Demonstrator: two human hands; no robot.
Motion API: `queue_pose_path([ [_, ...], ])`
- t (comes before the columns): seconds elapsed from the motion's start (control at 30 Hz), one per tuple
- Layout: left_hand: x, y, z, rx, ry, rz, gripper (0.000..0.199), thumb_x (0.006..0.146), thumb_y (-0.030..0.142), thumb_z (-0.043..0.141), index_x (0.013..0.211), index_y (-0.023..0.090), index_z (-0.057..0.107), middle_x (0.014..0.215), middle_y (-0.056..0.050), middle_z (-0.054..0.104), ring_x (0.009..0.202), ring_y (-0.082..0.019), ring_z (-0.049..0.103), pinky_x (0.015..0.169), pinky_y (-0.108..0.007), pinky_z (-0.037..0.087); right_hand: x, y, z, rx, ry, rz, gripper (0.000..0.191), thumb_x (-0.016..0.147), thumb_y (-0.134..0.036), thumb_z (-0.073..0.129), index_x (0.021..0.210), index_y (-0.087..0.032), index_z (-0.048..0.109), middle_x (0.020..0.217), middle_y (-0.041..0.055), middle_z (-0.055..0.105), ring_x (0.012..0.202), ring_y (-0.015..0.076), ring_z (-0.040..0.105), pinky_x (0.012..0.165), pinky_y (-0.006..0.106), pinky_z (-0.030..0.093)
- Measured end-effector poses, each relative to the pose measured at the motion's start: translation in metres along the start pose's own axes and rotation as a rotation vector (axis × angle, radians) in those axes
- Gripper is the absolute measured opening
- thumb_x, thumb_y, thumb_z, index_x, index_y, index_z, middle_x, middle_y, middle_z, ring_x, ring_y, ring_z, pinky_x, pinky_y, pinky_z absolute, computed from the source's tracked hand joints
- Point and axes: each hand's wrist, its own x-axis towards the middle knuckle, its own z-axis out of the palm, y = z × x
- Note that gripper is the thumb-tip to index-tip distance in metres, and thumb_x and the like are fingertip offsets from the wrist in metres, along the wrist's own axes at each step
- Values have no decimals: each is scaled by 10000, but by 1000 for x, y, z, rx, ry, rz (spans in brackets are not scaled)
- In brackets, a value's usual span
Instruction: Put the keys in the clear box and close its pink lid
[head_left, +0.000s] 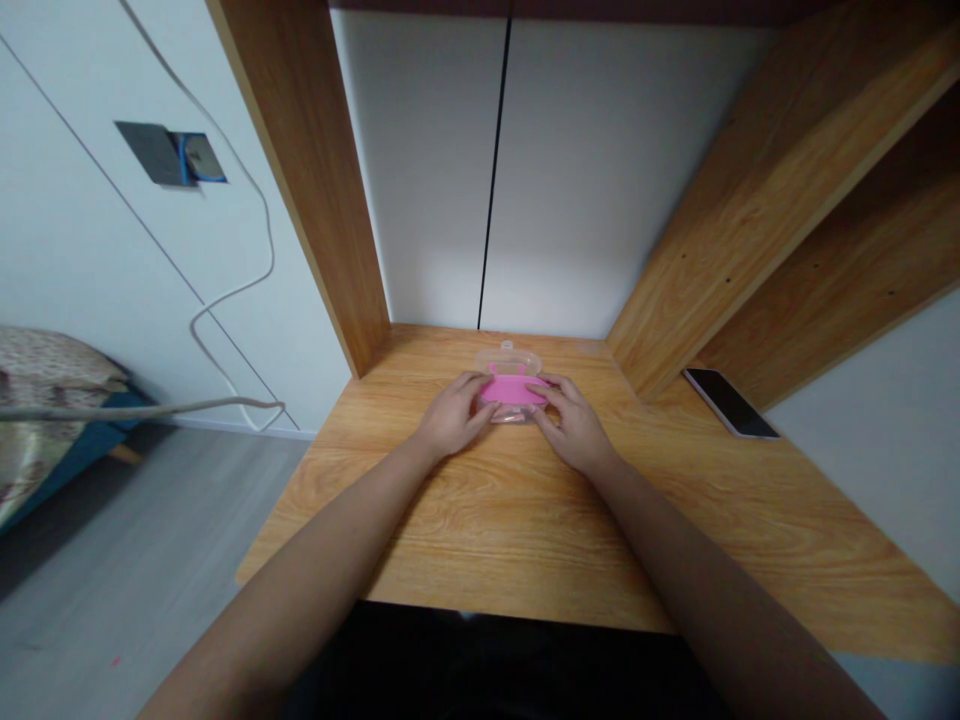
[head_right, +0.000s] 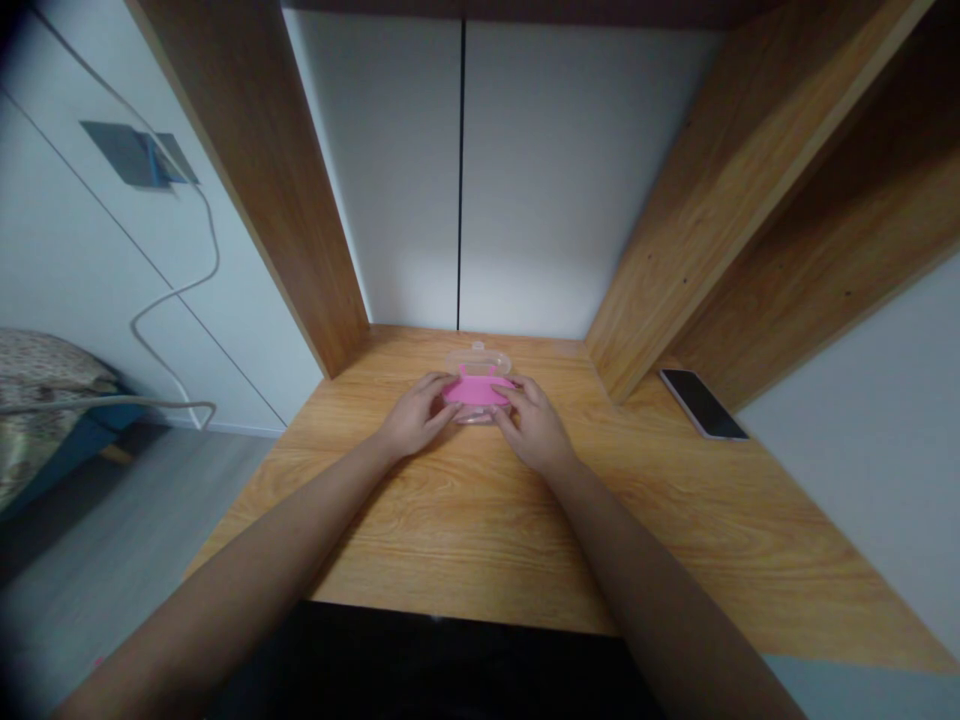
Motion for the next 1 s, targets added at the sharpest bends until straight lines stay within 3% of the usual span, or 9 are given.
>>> queue_pose_path([
  [0.4,0,-1,1,-9,14,9,387,1000,362,439,1306,159,562,1280,-140,611,1210,-255,579,1076,-423,461,0,2,2,9,6,18,363,964,-385,513,1265,-249,664,1325,120,558,1261,279,545,1113,500,444],
  [1.0,0,-3,4,13,-8,-33,484,995,387,437,1405,132,481,1337,-163,607,1225,-275,588,1081,-443,458,-1,2,3,13,-1,3,357,961,-365,532,1265,-233,665,1385,121,532,1298,266,522,1134,475,427],
])
